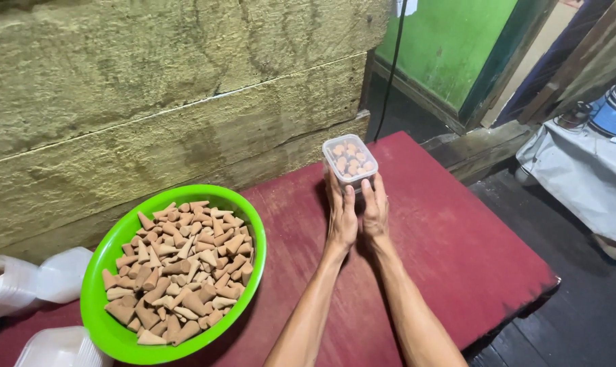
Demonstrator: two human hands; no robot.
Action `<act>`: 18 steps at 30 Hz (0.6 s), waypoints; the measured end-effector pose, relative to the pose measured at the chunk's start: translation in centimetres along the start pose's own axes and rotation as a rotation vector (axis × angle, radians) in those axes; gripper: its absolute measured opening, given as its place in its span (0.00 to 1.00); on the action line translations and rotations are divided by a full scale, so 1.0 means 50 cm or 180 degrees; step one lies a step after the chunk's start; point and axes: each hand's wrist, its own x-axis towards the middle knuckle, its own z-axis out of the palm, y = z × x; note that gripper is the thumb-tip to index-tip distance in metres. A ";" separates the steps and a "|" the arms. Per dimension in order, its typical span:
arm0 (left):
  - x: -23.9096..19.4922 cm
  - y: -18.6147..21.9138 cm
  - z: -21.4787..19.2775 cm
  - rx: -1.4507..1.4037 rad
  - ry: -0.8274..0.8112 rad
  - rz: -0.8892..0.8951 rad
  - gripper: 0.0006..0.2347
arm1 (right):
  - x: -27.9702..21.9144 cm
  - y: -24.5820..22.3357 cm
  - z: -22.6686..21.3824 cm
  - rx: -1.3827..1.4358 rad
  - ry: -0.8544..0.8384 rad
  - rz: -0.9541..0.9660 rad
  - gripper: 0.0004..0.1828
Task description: Packing small cone-shaped snacks from a large bowl into small plastic containers.
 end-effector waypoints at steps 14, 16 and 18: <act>0.000 0.032 -0.019 -0.0317 -0.0252 -0.0188 0.31 | -0.021 -0.031 0.013 0.0077 -0.0080 0.0034 0.44; 0.004 0.020 -0.018 -0.0328 -0.0277 -0.0214 0.32 | -0.021 -0.031 0.015 0.0053 -0.0106 0.0049 0.44; 0.009 -0.005 -0.013 -0.0253 -0.0296 -0.0149 0.33 | -0.019 -0.018 0.020 0.0102 -0.0118 -0.0052 0.45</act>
